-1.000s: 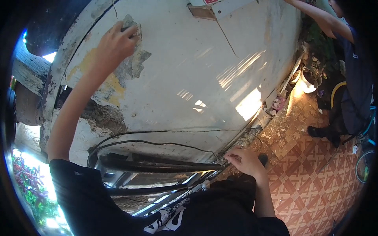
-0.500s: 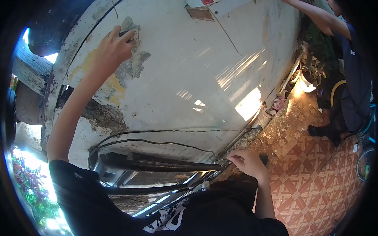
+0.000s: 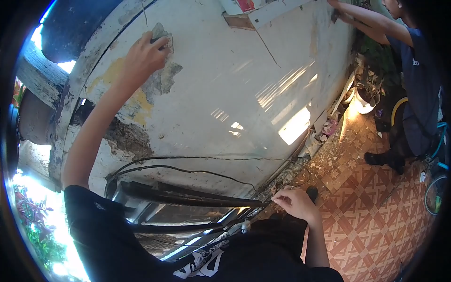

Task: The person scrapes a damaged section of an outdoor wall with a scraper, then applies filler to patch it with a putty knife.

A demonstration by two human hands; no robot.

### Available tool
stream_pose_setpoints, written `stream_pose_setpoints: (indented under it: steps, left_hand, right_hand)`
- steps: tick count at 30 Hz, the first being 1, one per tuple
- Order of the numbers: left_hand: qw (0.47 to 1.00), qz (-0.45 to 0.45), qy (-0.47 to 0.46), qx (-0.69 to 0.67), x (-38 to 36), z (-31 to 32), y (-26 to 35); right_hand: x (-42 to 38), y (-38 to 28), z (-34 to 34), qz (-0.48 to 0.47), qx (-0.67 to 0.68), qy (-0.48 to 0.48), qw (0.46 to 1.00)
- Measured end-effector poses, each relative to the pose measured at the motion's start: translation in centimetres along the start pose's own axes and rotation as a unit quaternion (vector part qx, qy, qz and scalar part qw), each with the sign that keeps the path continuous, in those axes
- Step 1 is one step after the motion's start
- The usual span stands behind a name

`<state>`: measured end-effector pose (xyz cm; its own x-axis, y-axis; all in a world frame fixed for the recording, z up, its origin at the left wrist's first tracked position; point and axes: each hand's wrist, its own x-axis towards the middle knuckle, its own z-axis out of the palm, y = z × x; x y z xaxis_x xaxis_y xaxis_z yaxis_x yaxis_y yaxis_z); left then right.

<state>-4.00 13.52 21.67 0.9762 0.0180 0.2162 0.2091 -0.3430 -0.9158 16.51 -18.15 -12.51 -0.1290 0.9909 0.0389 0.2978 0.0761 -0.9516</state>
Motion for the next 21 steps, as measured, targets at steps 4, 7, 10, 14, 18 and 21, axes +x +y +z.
stream_pose_setpoints:
  steps: [4, 7, 10, 14, 18, 21]
  left_hand:
    - [0.998, 0.0, -0.018, 0.064, -0.2, -0.4, 0.5]
    - [0.999, -0.03, 0.011, -0.007, -1.1, -1.4, -0.2]
    - [0.984, -0.138, -0.041, -0.108, -3.0, -6.1, 0.7]
    - [0.886, -0.282, -0.035, -0.366, -5.6, -10.6, 4.6]
    - [0.794, -0.323, -0.126, -0.5, -8.7, -13.0, 10.0]
    - [0.689, -0.394, -0.133, -0.594, -10.6, -14.3, 14.2]
  right_hand:
    - [-0.2, -0.1, 0.0, 0.0, 0.018, 0.023, 1.0]
    - [-0.2, -0.6, -0.6, -0.015, -0.021, 0.023, 0.999]
    - [0.4, -1.2, -0.6, 0.009, -0.004, 0.0, 1.0]
    - [3.9, -3.9, 1.1, -0.076, 0.027, -0.012, 0.997]
    - [7.8, -9.7, 4.8, -0.129, 0.143, -0.054, 0.98]
    - [9.5, -13.4, 8.7, -0.154, 0.355, -0.109, 0.916]
